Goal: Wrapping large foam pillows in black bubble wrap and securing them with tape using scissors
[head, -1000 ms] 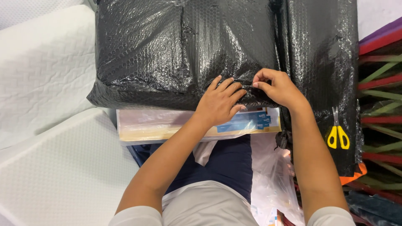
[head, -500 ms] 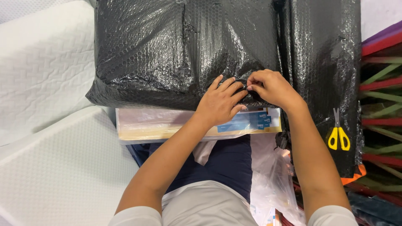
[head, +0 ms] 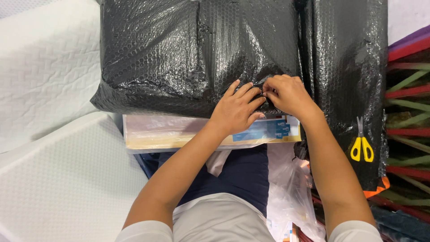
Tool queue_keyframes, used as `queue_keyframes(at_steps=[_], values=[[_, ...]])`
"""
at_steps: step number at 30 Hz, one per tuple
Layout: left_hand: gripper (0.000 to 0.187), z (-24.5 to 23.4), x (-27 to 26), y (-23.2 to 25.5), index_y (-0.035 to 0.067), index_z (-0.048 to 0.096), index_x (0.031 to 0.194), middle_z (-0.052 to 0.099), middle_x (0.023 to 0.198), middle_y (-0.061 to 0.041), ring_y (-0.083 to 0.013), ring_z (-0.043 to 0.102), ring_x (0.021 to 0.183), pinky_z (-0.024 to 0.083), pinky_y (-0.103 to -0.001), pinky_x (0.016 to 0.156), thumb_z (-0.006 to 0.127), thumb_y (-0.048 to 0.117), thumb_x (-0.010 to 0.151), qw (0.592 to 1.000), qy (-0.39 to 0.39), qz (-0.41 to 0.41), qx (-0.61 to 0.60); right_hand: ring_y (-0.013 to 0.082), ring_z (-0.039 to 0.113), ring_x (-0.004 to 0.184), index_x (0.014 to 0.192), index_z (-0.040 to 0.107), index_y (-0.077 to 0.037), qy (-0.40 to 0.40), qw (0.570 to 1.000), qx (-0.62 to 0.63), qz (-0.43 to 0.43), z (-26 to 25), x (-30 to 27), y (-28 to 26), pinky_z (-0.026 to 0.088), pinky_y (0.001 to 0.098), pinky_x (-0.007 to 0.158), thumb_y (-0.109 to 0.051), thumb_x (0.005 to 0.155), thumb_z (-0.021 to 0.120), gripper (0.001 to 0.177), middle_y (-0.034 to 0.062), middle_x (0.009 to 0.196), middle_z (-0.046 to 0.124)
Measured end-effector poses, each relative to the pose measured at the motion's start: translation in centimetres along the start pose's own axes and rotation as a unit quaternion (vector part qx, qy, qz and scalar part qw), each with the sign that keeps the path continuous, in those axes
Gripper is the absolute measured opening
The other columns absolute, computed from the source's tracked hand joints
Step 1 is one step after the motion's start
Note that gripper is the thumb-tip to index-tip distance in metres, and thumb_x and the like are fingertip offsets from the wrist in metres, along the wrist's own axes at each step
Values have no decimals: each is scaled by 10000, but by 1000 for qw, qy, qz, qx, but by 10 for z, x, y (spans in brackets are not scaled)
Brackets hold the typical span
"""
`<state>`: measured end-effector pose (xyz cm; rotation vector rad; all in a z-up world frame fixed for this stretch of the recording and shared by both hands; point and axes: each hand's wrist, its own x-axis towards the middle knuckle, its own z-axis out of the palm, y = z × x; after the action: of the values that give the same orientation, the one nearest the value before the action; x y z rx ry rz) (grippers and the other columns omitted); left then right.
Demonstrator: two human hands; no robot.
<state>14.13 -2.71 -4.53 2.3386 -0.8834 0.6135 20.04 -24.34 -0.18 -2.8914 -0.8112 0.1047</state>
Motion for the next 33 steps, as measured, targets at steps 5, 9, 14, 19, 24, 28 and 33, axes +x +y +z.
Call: queue_keyframes(at_steps=[5, 9, 14, 19, 24, 28, 33], values=[[448, 0, 0, 0, 176, 675, 1186, 618, 1268, -67, -291, 510, 1336, 265, -549, 1186, 466, 530, 1008, 1000, 1, 3, 4, 205, 670, 884, 921, 659, -230, 19, 1000, 3, 8, -5, -2, -7, 504, 382, 809, -234, 885, 745, 93, -49, 812, 656], [454, 1, -1, -1, 172, 671, 1186, 619, 1261, -70, -291, 513, 1334, 264, -546, 1190, 479, 539, 999, 1000, 2, 2, 7, 204, 658, 922, 928, 635, -235, 10, 998, 8, 58, -1, -1, -12, 477, 398, 887, -249, 881, 747, 123, -57, 821, 645], [469, 4, -2, -2, 169, 668, 1187, 620, 1263, -73, -289, 513, 1338, 264, -546, 1191, 466, 550, 1001, 1000, 4, 5, 10, 291, 654, 972, 1035, 514, -231, -12, 985, 71, 155, -4, 6, -9, 489, 473, 877, -322, 806, 821, 393, -8, 878, 617], [454, 2, -2, -2, 170, 666, 1197, 616, 1268, -77, -294, 507, 1341, 255, -544, 1190, 467, 531, 1006, 1000, 0, 8, 5, 352, 692, 961, 1142, 448, -171, -72, 943, 162, 280, -22, 22, -4, 497, 475, 852, -338, 677, 920, 684, 64, 915, 658], [433, 1, -1, -1, 166, 669, 1195, 612, 1278, -76, -295, 502, 1347, 260, -547, 1188, 497, 512, 999, 1000, -10, 5, 2, 290, 672, 788, 1071, 568, -101, -52, 919, 251, 299, -6, 31, 22, 478, 392, 755, -261, 702, 899, 521, 51, 788, 642], [451, 1, -1, -2, 173, 666, 1195, 611, 1282, -69, -286, 498, 1352, 258, -540, 1193, 474, 532, 1002, 1000, -11, 2, 6, 254, 678, 755, 1058, 609, -82, -35, 914, 282, 290, -20, 23, 9, 471, 365, 710, -279, 770, 857, 428, 73, 801, 674], [461, 3, -1, -2, 182, 667, 1210, 609, 1285, -64, -285, 496, 1354, 257, -544, 1195, 467, 539, 999, 1000, -15, 0, 0, 283, 689, 884, 1075, 603, -134, -54, 948, 190, 250, -18, 15, -2, 502, 424, 795, -266, 719, 905, 485, 58, 924, 663]])
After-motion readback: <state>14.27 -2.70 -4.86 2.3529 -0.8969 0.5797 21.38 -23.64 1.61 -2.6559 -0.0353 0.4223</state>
